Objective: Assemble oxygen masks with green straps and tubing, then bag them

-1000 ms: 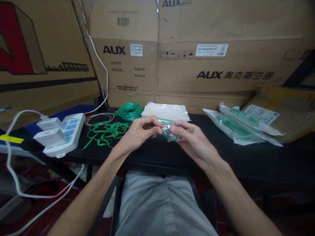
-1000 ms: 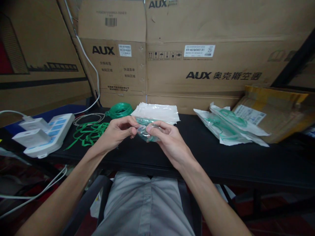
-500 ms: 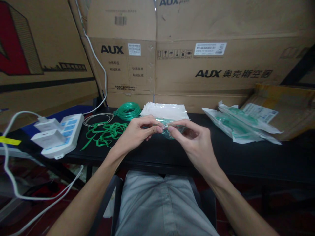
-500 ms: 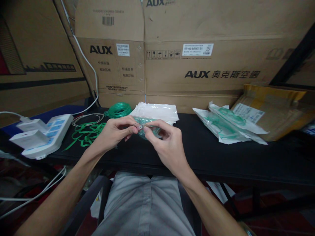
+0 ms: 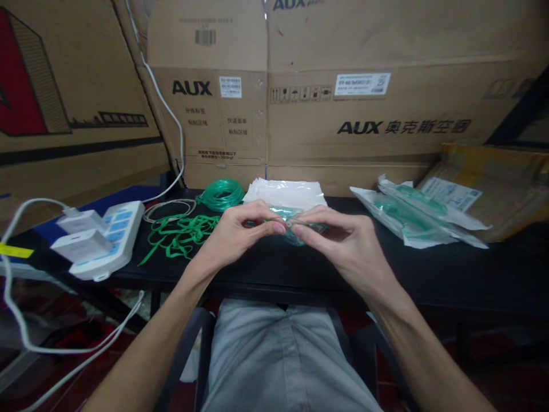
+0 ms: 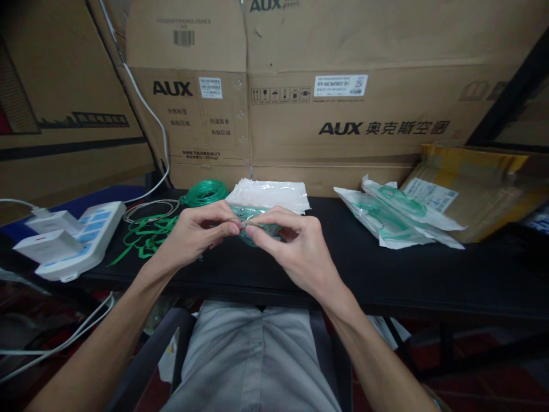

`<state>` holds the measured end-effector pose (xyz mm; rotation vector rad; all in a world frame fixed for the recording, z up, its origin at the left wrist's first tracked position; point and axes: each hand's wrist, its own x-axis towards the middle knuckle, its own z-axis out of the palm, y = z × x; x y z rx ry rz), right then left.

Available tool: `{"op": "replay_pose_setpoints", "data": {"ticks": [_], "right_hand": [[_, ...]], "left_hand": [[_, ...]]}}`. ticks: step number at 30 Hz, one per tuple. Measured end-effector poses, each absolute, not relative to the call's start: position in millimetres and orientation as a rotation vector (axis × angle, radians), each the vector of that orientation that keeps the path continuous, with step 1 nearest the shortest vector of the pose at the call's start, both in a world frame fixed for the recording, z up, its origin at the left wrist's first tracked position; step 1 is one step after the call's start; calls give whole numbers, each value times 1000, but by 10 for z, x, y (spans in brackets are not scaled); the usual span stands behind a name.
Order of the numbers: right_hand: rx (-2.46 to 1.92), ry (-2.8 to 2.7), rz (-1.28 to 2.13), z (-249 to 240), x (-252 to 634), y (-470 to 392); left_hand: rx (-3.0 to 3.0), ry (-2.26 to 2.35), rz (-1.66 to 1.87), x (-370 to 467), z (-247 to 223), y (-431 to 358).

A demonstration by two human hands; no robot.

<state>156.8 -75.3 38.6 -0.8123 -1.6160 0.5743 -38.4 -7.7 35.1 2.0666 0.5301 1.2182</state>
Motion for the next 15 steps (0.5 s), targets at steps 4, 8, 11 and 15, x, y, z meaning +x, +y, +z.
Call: {"op": "replay_pose_setpoints", "data": {"ticks": [4, 8, 11, 15], "right_hand": [[-826, -1651, 600, 426, 1599, -778], [-831, -1670, 601, 449, 1630, -796], [-813, -1695, 607, 455, 1659, -802], [-785, -1721, 618, 462, 1682, -803]], "left_hand": [[2092, 514, 1213, -372, 366, -98], [2117, 533, 1220, -367, 378, -115], [2143, 517, 1233, -365, 386, -126], [2147, 492, 1232, -362, 388, -142]]}}
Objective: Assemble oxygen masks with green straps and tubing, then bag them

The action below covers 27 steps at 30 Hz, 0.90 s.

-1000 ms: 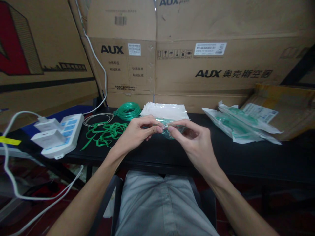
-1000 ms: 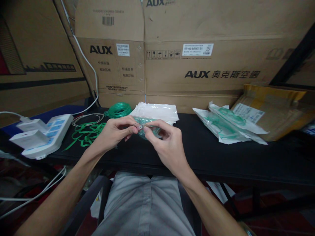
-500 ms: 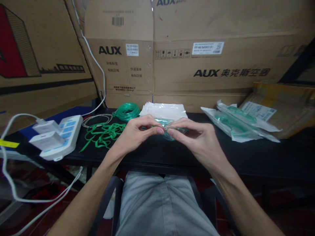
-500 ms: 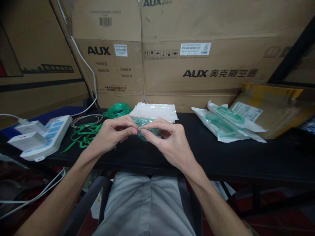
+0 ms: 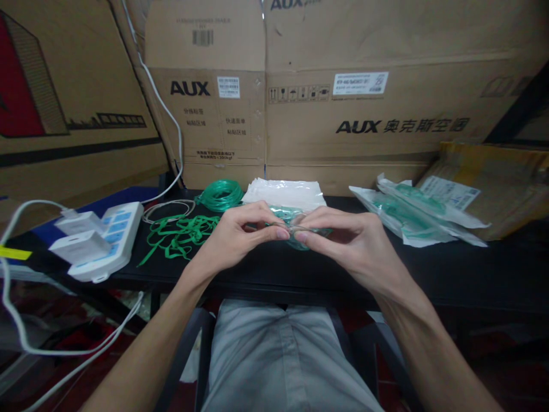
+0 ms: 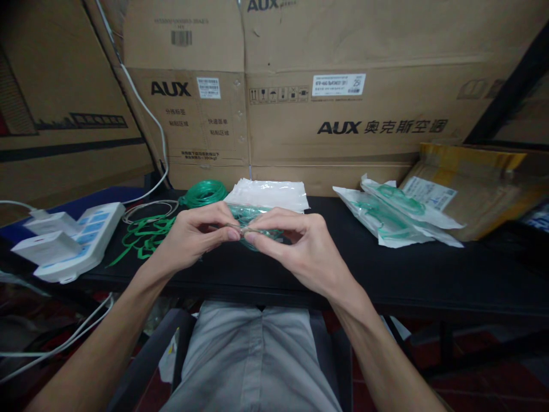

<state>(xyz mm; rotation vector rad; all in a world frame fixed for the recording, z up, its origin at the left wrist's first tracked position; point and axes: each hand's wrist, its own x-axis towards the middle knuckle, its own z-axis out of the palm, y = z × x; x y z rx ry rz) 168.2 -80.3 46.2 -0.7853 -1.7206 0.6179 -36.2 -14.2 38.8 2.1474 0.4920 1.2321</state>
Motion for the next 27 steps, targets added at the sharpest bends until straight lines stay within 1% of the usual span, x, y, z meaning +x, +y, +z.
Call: {"op": "replay_pose_setpoints", "data": {"ticks": [9, 13, 16, 19, 27], "right_hand": [[-782, -1511, 750, 391, 1643, -744], [-792, -1469, 747, 365, 1650, -722], [-803, -1477, 652, 382, 1623, -741], [-800, -1516, 477, 405, 1567, -771], [-749, -1611, 148, 335, 1476, -800]], "left_hand": [[2024, 429, 1238, -340, 411, -192], [1990, 402, 1243, -322, 407, -190], [1917, 401, 1242, -313, 373, -177], [1897, 423, 1249, -313, 353, -163], [1999, 496, 1260, -364, 382, -162]]}}
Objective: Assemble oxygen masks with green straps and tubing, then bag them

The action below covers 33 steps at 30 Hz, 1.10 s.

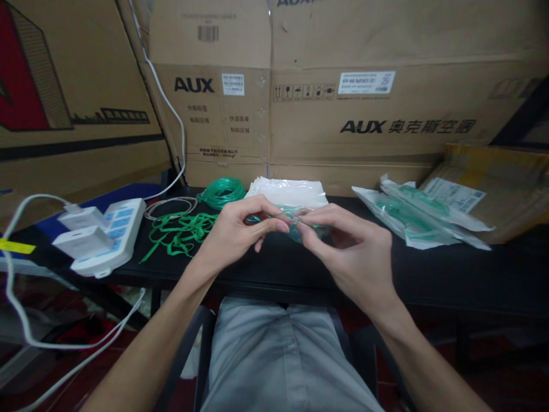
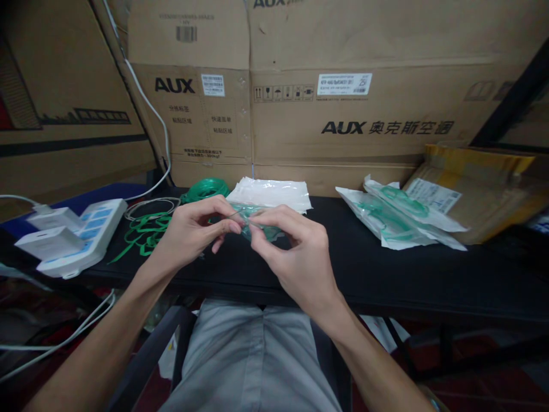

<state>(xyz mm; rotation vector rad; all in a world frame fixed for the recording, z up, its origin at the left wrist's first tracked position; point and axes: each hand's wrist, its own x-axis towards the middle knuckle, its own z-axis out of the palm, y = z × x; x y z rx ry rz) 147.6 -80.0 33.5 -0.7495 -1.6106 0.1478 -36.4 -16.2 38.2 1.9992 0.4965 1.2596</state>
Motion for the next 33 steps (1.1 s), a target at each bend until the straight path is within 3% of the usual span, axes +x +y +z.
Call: {"op": "replay_pose_setpoints", "data": {"ticks": [9, 22, 25, 30, 33], "right_hand": [[-677, -1625, 338, 401, 1523, -831], [-737, -1235, 1280, 329, 1683, -568], [-823, -1252, 1023, 267, 1626, -517], [-922, -1528, 66, 184, 1506, -544], [-950, -1703, -178, 152, 1454, -563]], "left_hand": [[1964, 555, 1205, -356, 395, -204], [1870, 592, 918, -330, 403, -198], [1893, 636, 969, -304, 360, -153], [1739, 765, 1098, -221, 291, -130], [1632, 765, 1138, -185, 288, -150]]}}
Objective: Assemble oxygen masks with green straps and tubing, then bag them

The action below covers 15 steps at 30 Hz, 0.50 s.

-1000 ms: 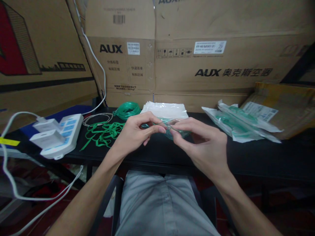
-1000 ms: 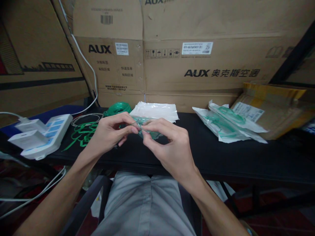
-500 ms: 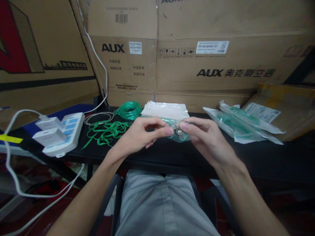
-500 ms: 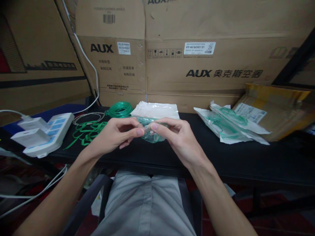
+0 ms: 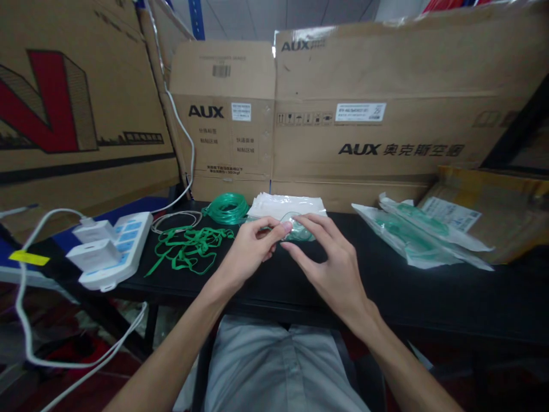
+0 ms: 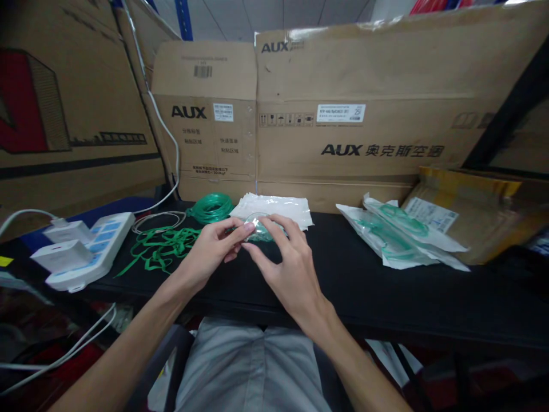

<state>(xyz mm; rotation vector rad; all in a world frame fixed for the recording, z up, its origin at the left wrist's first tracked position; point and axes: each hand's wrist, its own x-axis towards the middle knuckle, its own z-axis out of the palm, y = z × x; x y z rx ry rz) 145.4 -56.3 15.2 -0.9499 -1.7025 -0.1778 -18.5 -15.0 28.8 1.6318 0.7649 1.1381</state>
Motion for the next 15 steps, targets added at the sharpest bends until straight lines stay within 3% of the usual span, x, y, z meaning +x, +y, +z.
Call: {"op": "replay_pose_setpoints", "data": {"ticks": [7, 15], "right_hand": [[-908, -1724, -69, 153, 1489, -542], [-779, -1535, 668, 204, 1598, -501]], "left_hand": [[1825, 703, 1159, -208, 366, -201], [2080, 755, 1441, -261, 325, -147]]}}
